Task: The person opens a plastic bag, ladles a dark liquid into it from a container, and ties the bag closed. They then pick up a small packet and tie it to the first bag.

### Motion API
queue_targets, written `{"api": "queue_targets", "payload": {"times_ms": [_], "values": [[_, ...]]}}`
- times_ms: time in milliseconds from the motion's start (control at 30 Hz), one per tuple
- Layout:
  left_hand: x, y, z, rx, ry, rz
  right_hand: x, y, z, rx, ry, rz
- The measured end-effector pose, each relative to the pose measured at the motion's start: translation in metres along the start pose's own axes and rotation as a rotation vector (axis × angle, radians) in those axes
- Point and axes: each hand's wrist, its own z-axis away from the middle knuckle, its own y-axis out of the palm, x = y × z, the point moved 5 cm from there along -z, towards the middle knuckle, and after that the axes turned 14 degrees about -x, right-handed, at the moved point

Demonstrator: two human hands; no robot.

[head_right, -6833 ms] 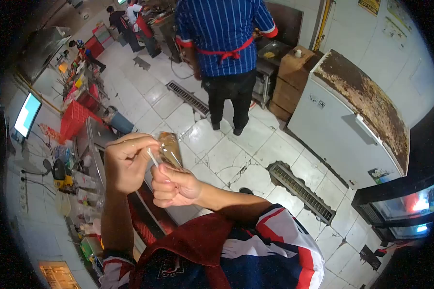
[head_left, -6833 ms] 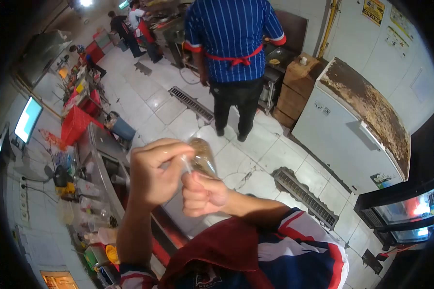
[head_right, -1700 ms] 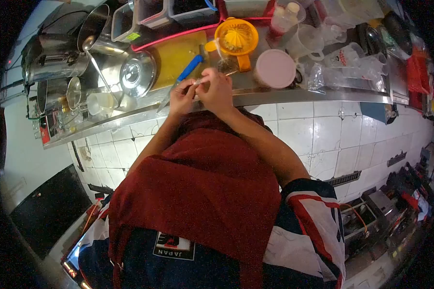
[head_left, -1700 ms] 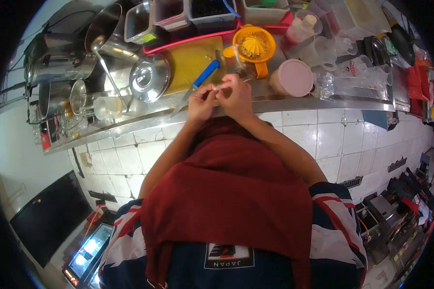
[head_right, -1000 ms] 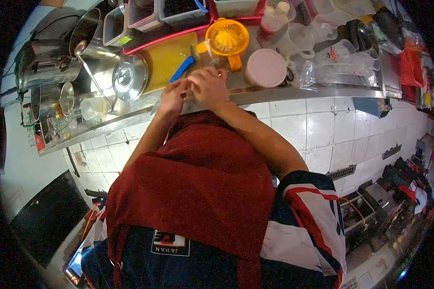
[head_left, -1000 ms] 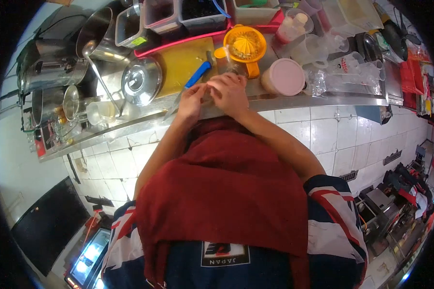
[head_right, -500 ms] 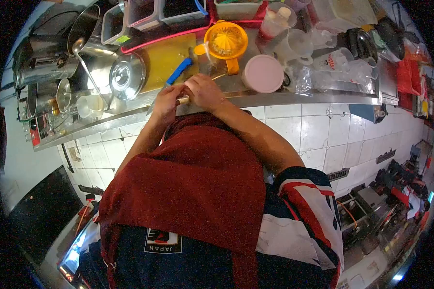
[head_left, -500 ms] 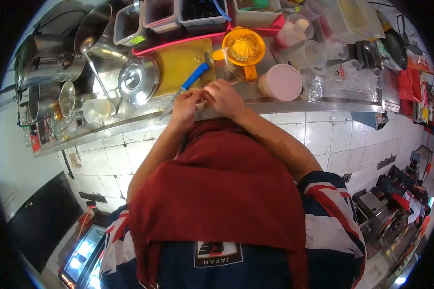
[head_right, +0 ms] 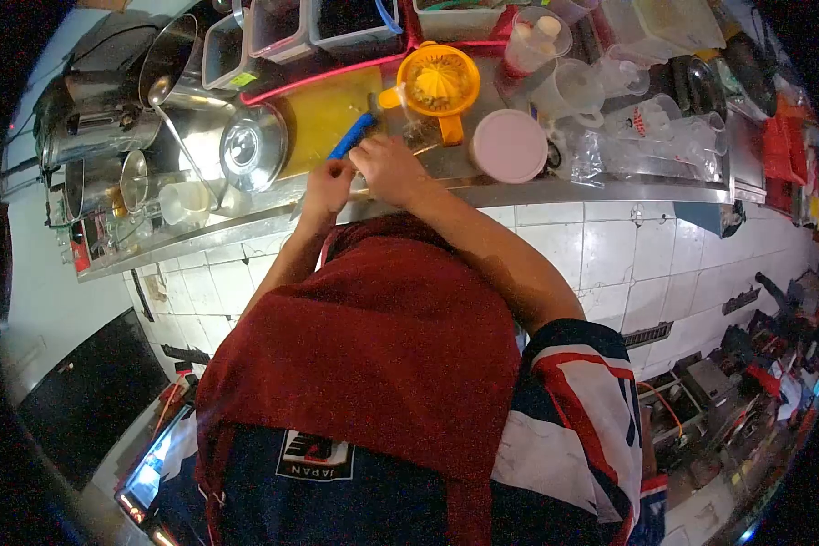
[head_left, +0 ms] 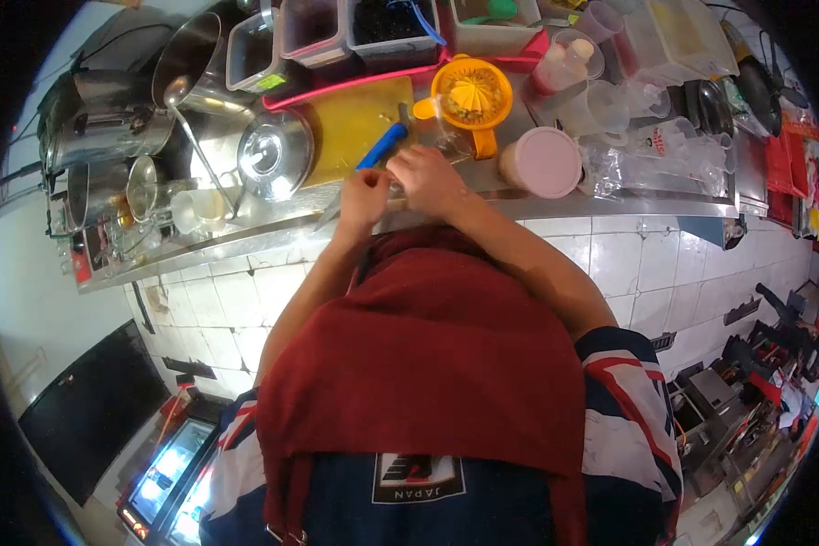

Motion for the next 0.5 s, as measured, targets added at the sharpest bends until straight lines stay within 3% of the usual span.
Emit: {"api": "queue_targets", "payload": {"times_ms": [133,200,433,500], "values": [[-0.019,-0.005,0.000,-0.065,0.160,0.012,-0.009,0.003,-0.003,-0.059,-0.045,-0.033],[-0.025,-0.008,-0.003,-0.077,0.536,0.212,-0.009,-0.006,-0.010,-0.165,-0.111,-0.084],[-0.036,-0.033,-0.011,0.156,0.411,0.668,0.022,-0.044,-0.054,-0.220,-0.129,-0.047],[-0.038,-0.041,-0.014,0.203,0.407,0.633,0.031,-0.049,-0.066,-0.163,-0.133,0.004]]}}
